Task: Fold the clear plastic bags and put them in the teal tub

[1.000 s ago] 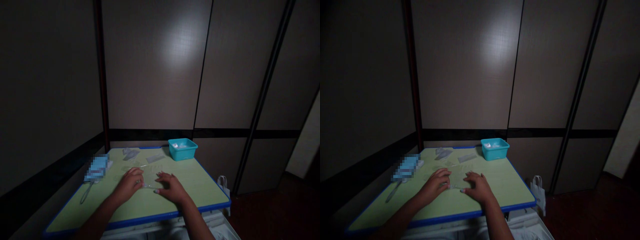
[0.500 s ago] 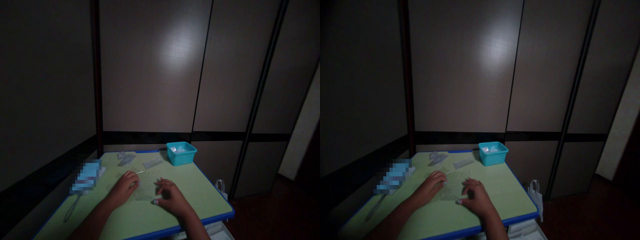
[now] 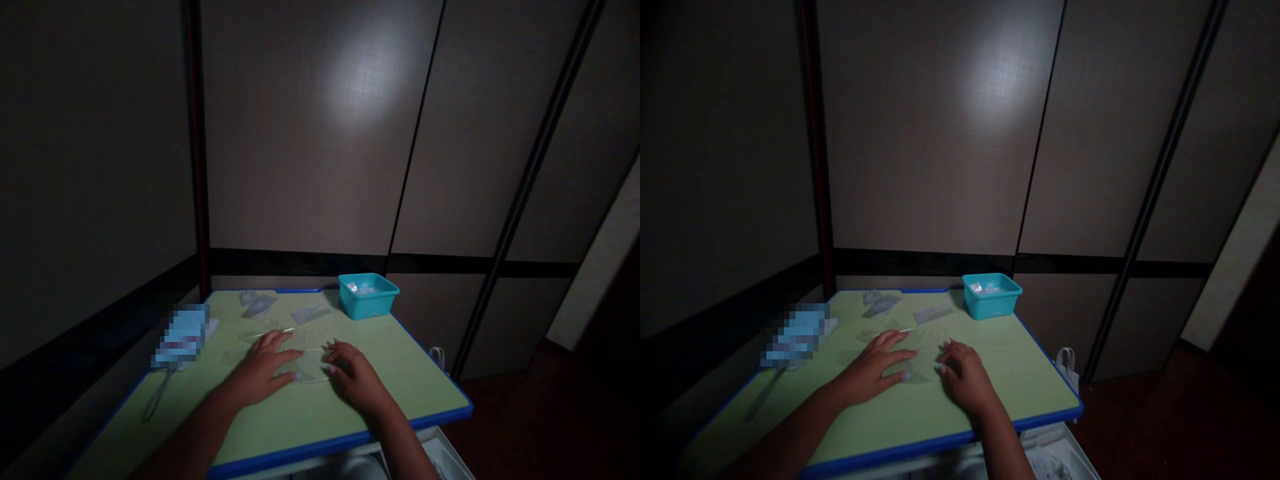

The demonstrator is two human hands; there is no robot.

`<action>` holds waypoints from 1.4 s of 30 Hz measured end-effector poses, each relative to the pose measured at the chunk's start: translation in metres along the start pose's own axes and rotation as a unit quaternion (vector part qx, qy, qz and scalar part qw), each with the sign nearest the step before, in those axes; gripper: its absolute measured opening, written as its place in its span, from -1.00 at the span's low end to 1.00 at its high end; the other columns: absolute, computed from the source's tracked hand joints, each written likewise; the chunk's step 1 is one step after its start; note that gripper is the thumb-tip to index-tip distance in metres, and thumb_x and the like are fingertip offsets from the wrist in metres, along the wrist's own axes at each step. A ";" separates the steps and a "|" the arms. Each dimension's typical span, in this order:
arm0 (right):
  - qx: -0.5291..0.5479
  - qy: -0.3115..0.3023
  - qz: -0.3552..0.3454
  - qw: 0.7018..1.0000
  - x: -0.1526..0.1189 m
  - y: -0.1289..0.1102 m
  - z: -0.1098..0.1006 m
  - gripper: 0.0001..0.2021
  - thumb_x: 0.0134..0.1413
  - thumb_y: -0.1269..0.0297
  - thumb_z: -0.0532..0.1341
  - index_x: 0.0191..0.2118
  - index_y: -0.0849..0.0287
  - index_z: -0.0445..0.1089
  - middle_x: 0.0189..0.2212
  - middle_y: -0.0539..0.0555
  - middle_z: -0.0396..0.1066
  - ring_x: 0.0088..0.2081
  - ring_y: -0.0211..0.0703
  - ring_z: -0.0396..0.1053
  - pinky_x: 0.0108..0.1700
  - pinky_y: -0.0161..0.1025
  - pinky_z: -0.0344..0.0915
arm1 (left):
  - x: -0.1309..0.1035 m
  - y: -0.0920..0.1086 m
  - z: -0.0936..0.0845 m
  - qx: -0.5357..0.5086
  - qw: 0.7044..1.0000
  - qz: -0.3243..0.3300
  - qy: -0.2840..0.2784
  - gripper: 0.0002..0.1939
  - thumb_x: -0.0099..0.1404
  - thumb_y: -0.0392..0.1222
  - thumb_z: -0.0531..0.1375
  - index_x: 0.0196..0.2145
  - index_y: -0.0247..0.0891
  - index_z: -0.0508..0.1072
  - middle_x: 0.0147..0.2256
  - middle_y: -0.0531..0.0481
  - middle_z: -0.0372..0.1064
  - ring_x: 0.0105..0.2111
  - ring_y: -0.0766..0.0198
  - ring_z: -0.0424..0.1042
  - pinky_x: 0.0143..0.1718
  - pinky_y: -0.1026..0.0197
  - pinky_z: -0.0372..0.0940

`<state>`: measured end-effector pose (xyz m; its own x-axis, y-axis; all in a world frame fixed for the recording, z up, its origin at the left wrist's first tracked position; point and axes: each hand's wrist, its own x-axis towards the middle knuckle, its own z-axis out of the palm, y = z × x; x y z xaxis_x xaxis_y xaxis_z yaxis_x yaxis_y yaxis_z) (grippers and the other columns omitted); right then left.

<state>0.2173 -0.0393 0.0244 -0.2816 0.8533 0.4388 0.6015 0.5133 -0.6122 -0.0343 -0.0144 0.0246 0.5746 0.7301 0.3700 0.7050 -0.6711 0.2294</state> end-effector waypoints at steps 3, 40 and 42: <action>-0.006 -0.033 0.023 0.999 0.000 -0.002 -0.001 -0.79 0.00 0.28 0.12 -0.22 0.08 0.42 0.00 0.08 0.32 0.13 -0.07 0.11 0.17 0.01 -0.12 | -0.001 -0.004 0.003 -0.004 1.000 0.002 -0.025 -0.68 0.23 0.06 0.06 -0.04 0.20 0.34 0.21 0.15 -0.07 0.18 0.01 -0.13 0.11 -0.10 -0.11; -0.096 -0.199 -0.070 0.973 -0.026 -0.094 0.031 -0.41 0.16 0.02 -0.05 0.25 0.10 -0.17 0.24 0.12 -0.17 0.24 -0.14 -0.24 0.23 0.01 -0.37 | 0.000 -0.018 0.011 0.125 0.980 -0.152 0.014 -0.43 0.26 -0.01 -0.01 0.20 0.10 -0.08 0.23 0.01 -0.13 0.23 0.03 -0.25 0.13 -0.13 -0.20; -0.106 -0.196 -0.053 0.973 -0.025 -0.093 0.036 -0.39 0.16 -0.01 -0.07 0.25 0.14 -0.17 0.24 0.15 -0.19 0.25 -0.11 -0.25 0.22 0.02 -0.37 | 0.000 -0.020 0.012 0.131 0.977 -0.165 0.010 -0.40 0.23 0.00 0.03 0.19 0.11 -0.07 0.24 0.00 -0.15 0.23 0.00 -0.26 0.12 -0.14 -0.21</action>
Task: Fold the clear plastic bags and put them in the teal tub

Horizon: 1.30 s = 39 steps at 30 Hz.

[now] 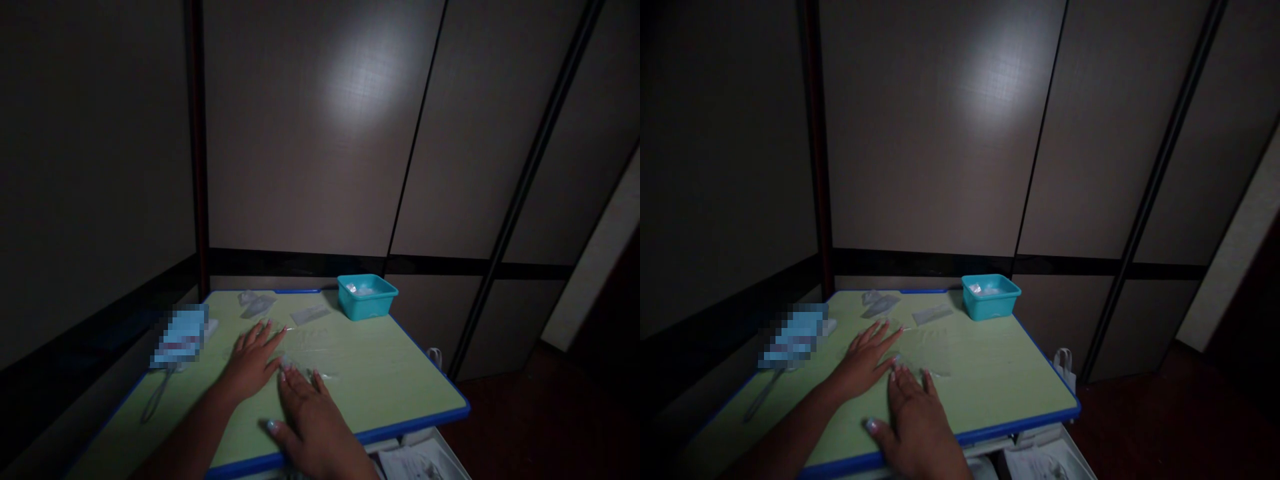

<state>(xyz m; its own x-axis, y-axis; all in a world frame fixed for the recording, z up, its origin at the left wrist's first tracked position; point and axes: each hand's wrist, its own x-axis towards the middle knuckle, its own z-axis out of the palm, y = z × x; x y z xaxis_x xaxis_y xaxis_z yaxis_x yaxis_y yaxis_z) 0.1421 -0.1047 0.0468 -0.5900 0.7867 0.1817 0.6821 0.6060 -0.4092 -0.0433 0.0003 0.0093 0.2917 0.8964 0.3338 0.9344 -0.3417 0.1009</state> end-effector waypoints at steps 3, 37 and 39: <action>-0.015 0.000 0.029 0.999 0.001 0.004 0.003 -0.40 0.18 0.00 -0.11 0.25 0.18 -0.17 0.24 0.17 -0.20 0.25 -0.09 -0.26 0.22 0.03 -0.36 | 0.001 -0.002 0.003 0.002 1.000 -0.012 -0.001 -0.36 0.19 -0.02 0.07 0.19 0.11 -0.06 0.24 -0.01 -0.18 0.22 -0.01 -0.26 0.11 -0.12 -0.20; -0.057 0.036 0.115 0.991 0.000 0.027 0.011 -0.46 0.18 -0.05 -0.21 0.23 0.02 -0.10 0.23 0.06 -0.16 0.24 0.00 -0.26 0.17 0.22 -0.40 | -0.006 0.007 -0.002 -0.058 0.992 -0.013 -0.110 -0.15 0.09 0.37 -0.07 0.22 -0.12 -0.11 0.25 -0.12 -0.30 0.24 0.08 -0.31 0.14 -0.20 -0.29; -0.061 0.041 0.128 0.989 -0.001 0.028 0.011 -0.45 0.18 -0.07 -0.22 0.23 0.01 -0.10 0.23 0.05 -0.16 0.25 0.02 -0.28 0.16 0.24 -0.38 | -0.006 0.006 -0.001 -0.061 0.991 -0.015 -0.121 -0.15 0.09 0.39 -0.10 0.22 -0.12 -0.10 0.25 -0.12 -0.29 0.24 0.08 -0.29 0.14 -0.20 -0.31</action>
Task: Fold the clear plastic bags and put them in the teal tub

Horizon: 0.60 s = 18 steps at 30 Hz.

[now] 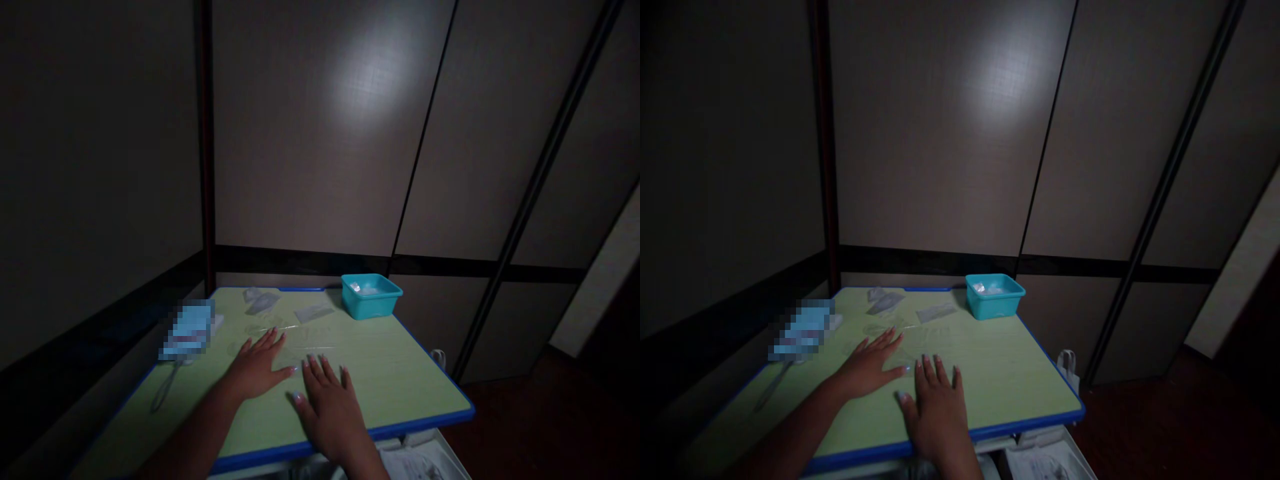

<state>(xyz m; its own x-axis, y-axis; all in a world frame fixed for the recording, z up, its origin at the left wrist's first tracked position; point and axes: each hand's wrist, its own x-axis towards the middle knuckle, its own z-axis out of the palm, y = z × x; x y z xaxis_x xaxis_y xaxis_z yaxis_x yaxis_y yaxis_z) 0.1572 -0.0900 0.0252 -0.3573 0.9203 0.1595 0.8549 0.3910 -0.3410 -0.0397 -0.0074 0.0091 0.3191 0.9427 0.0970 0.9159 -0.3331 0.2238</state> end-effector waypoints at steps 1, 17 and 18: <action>-0.002 0.004 0.006 1.000 0.000 0.000 0.000 -0.44 0.17 -0.08 -0.22 0.23 0.01 -0.10 0.24 0.05 -0.16 0.25 0.04 -0.30 0.16 0.25 -0.38 | 0.000 0.000 0.000 -0.001 1.000 -0.001 0.000 -0.15 0.09 0.39 -0.11 0.22 -0.11 -0.10 0.25 -0.12 -0.30 0.24 0.07 -0.29 0.14 -0.20 -0.32; -0.014 0.017 0.014 1.000 0.001 0.002 0.006 -0.36 0.08 -0.21 -0.19 0.23 -0.06 -0.14 0.24 0.04 -0.22 0.24 0.13 -0.36 0.13 0.33 -0.39 | 0.037 -0.017 -0.012 0.028 0.991 -0.079 0.106 -0.42 0.27 0.15 -0.13 0.10 -0.22 0.22 0.15 -0.17 0.09 0.17 0.11 0.00 0.11 0.07 -0.07; -0.015 0.016 0.013 1.000 0.001 0.002 0.005 -0.35 0.07 -0.22 -0.19 0.24 -0.07 -0.17 0.24 0.04 -0.23 0.24 0.12 -0.36 0.13 0.33 -0.40 | 0.043 -0.018 -0.017 0.034 0.989 -0.081 0.116 -0.48 0.29 0.10 -0.13 0.07 -0.21 0.26 0.10 -0.15 0.16 0.14 0.13 0.06 0.09 0.09 -0.04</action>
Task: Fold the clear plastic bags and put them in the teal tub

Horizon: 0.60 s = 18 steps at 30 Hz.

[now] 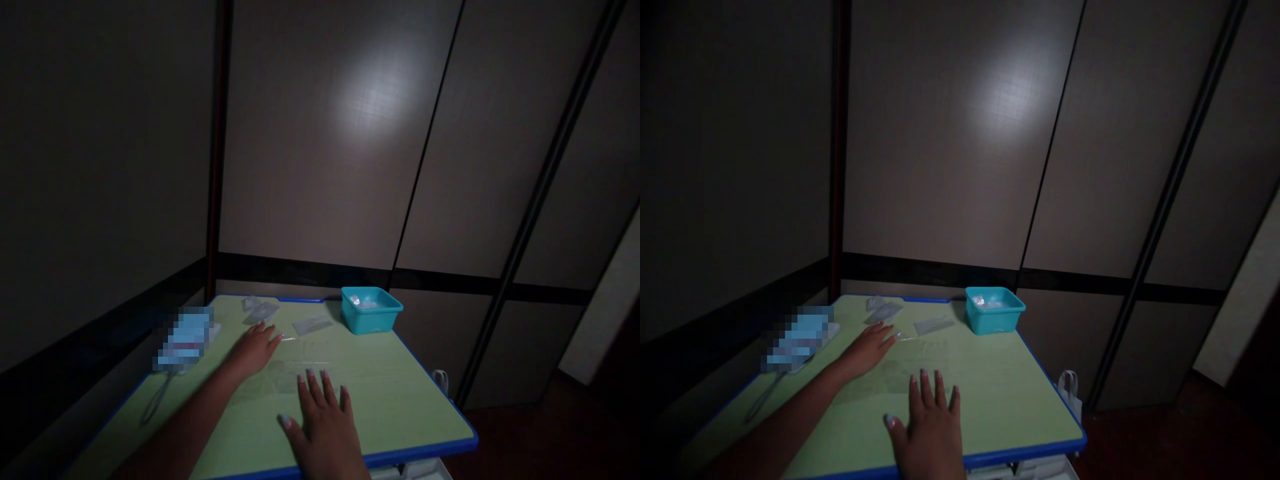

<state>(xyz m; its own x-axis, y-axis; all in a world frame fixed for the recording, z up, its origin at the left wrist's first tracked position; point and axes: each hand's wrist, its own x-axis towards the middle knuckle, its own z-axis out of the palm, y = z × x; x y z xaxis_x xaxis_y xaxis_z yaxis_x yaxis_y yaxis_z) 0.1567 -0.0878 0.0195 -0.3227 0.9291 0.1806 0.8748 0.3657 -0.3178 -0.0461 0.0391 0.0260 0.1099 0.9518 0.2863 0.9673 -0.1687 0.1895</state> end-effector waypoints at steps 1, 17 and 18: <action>-0.002 0.000 -0.002 1.000 0.001 0.000 0.000 -0.35 0.07 -0.22 -0.18 0.24 -0.08 -0.21 0.24 0.04 -0.25 0.24 0.12 -0.36 0.13 0.34 -0.40 | 0.008 0.000 -0.003 0.003 1.000 -0.003 0.008 -0.52 0.30 0.06 -0.12 0.03 -0.20 0.30 0.06 -0.14 0.23 0.10 0.13 0.10 0.07 0.09 -0.02; -0.001 -0.109 -0.179 0.978 0.071 -0.005 -0.050 -0.48 0.12 -0.04 -0.04 0.20 -0.09 -0.03 0.21 0.03 -0.04 0.20 -0.03 -0.05 0.19 0.11 -0.24 | 0.038 -0.018 0.008 -0.001 0.995 -0.082 0.060 -0.80 0.20 -0.12 0.03 -0.26 -0.16 0.38 -0.13 -0.09 0.27 -0.02 0.05 0.11 -0.09 0.03 0.02; -0.008 -0.117 -0.184 0.976 0.084 -0.006 -0.052 -0.50 0.12 0.01 -0.02 0.18 -0.04 0.04 0.19 0.05 0.01 0.18 -0.03 -0.02 0.17 0.08 -0.17 | 0.038 -0.018 0.007 -0.001 0.995 -0.081 0.060 -0.81 0.20 -0.13 0.03 -0.27 -0.16 0.38 -0.14 -0.08 0.27 -0.02 0.05 0.11 -0.10 0.04 0.02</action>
<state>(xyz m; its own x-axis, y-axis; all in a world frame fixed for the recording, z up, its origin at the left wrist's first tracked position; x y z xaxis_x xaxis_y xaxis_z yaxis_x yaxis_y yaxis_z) 0.1433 -0.0150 0.0852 -0.6881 0.7229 0.0623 0.6889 0.6778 -0.2569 -0.0578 0.0804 0.0265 -0.0766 0.9289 0.3623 0.9698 -0.0150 0.2436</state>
